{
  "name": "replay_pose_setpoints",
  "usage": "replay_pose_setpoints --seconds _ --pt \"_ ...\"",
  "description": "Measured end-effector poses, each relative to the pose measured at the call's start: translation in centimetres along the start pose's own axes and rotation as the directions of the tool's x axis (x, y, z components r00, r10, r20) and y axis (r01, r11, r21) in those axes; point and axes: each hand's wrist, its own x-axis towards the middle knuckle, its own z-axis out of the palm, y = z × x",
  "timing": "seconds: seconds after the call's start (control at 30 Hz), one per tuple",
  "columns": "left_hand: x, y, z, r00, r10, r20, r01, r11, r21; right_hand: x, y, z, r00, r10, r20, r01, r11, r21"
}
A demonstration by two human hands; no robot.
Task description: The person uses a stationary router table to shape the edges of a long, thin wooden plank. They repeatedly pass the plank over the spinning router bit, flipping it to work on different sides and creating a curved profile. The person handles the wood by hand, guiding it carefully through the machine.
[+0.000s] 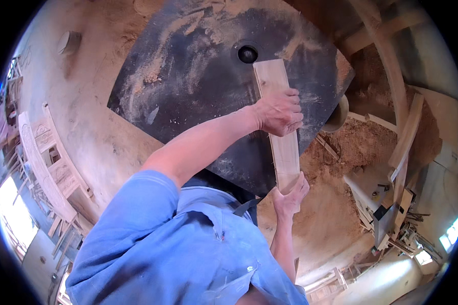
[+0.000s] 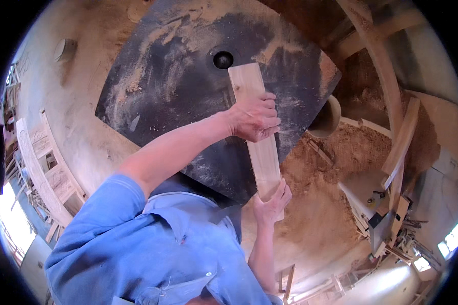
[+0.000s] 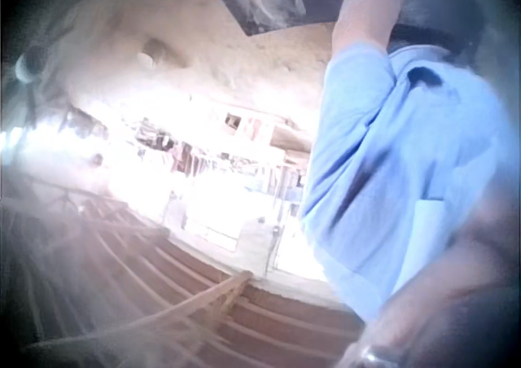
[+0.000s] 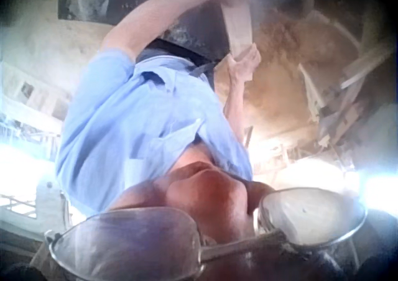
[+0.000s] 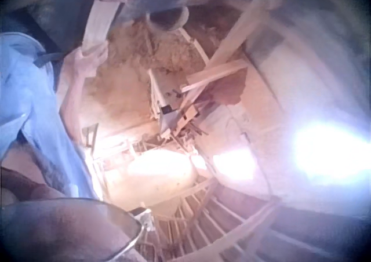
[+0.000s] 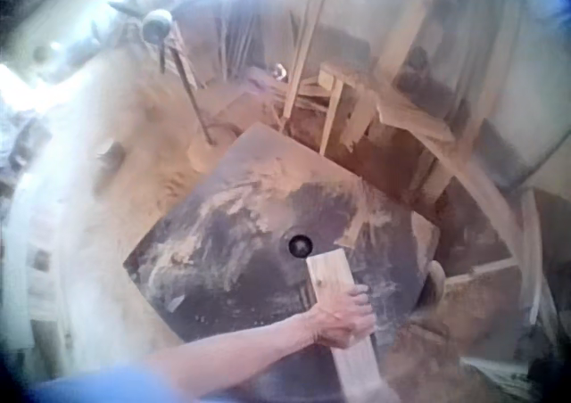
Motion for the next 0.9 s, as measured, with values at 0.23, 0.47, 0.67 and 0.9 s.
replay_pose_setpoints --seconds 0.23,0.47,0.67,0.9 --pt "0.3 -3.6 -1.5 0.995 0.043 -0.092 -0.05 0.996 -0.078 -0.3 -1.7 -0.3 0.995 0.09 0.033 -0.087 0.994 -0.06" --pt "0.0 -4.0 -2.0 0.995 -0.007 -0.101 -0.005 0.993 -0.114 0.5 -4.4 -1.5 0.977 0.083 0.198 -0.076 0.996 -0.043" --pt "-0.2 -4.3 -2.5 0.993 -0.004 -0.115 -0.012 0.991 -0.136 -0.3 -5.3 -0.9 0.979 0.095 0.18 -0.088 0.995 -0.049" --pt "-0.5 -4.4 -3.0 0.992 0.003 -0.126 -0.02 0.991 -0.135 -1.1 -6.8 0.1 0.979 0.13 0.156 -0.124 0.991 -0.046"
